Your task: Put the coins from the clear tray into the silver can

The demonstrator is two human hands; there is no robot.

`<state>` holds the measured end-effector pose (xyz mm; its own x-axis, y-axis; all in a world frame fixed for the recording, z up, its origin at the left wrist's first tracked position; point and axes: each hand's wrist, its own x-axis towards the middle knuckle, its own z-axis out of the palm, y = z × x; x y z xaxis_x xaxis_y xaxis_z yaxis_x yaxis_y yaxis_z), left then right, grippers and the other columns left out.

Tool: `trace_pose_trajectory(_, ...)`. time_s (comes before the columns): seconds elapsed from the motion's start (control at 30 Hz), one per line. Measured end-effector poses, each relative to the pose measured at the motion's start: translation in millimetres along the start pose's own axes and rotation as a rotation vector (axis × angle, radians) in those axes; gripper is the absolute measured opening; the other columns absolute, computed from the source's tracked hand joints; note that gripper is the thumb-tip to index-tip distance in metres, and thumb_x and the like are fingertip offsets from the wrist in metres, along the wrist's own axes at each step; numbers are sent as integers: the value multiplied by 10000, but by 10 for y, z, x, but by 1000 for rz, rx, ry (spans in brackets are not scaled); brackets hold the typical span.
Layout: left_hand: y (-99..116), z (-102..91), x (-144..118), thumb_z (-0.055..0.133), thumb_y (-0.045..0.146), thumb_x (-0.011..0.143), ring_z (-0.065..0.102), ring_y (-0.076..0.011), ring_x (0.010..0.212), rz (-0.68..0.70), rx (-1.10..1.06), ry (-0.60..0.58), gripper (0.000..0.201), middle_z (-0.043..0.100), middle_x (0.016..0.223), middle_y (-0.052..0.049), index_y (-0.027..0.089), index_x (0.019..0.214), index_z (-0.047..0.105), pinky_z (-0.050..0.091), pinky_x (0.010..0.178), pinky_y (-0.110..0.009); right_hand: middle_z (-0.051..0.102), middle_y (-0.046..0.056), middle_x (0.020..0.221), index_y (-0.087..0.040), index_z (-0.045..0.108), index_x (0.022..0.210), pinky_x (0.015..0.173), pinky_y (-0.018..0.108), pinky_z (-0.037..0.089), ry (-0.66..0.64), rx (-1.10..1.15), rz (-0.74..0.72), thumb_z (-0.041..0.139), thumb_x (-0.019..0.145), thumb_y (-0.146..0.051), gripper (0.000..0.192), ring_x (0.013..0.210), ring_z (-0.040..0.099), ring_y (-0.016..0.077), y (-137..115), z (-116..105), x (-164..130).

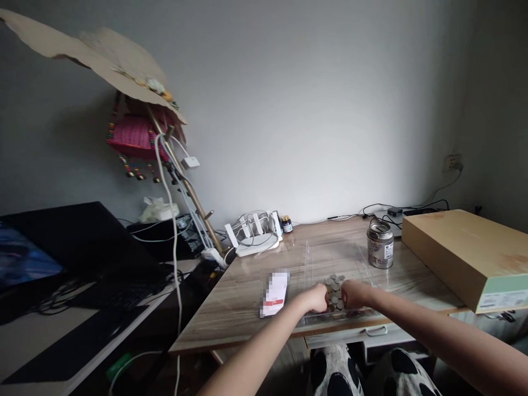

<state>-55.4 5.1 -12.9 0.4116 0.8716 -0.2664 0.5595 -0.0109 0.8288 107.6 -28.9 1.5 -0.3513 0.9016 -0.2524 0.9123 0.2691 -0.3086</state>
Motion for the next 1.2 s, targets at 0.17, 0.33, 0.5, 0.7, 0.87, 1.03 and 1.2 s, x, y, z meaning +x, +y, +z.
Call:
trace_pose_trajectory(0.17,34,4,37,603,30,405,549,-223,510,-64,215,-74,185,511,425,-1,183,425,502,450,564,-393,647,34,788,-171,645,887,525,196,403,-38,129,1,599,488,-218,405,654,568,146,38,109,133)
trace_pose_trajectory(0.33,86,42,50,563,4,422,574,-299,707,-26,316,-16,229,515,492,-41,195,405,439,432,652,-431,642,34,748,-171,660,815,519,206,393,14,139,-69,582,522,-289,326,623,553,140,-22,168,189)
trace_pose_trajectory(0.5,157,11,20,540,-34,367,558,-309,734,-2,379,-25,260,424,389,2,202,362,430,401,715,-456,636,31,695,-165,663,748,498,195,374,-6,101,-115,520,559,-219,243,597,547,132,-68,149,187)
trace_pose_trajectory(0.7,206,-37,-65,601,29,353,543,-248,557,-7,473,-114,203,430,360,16,186,361,473,425,634,-405,637,4,763,-190,642,878,507,175,378,-64,146,-229,543,509,-165,383,627,547,115,-19,107,241)
trace_pose_trajectory(0.87,182,-112,-68,601,76,411,516,-182,478,38,574,-239,124,527,448,5,177,475,568,425,527,-319,614,-6,661,-174,647,830,464,176,361,-234,163,-246,501,546,-163,319,528,515,96,30,81,264)
trace_pose_trajectory(1.03,92,-184,-17,606,110,450,506,-133,487,84,625,-295,130,573,526,16,173,564,606,394,473,-237,637,1,777,-185,646,827,549,178,372,-7,77,-354,535,548,-212,301,659,544,113,11,140,290)
trace_pose_trajectory(1.2,8,-178,-41,601,34,435,530,-124,516,29,500,-217,209,571,533,24,145,612,594,398,472,-208,639,35,792,-167,640,873,525,194,363,42,30,-317,582,537,-293,363,652,547,139,-96,171,357)
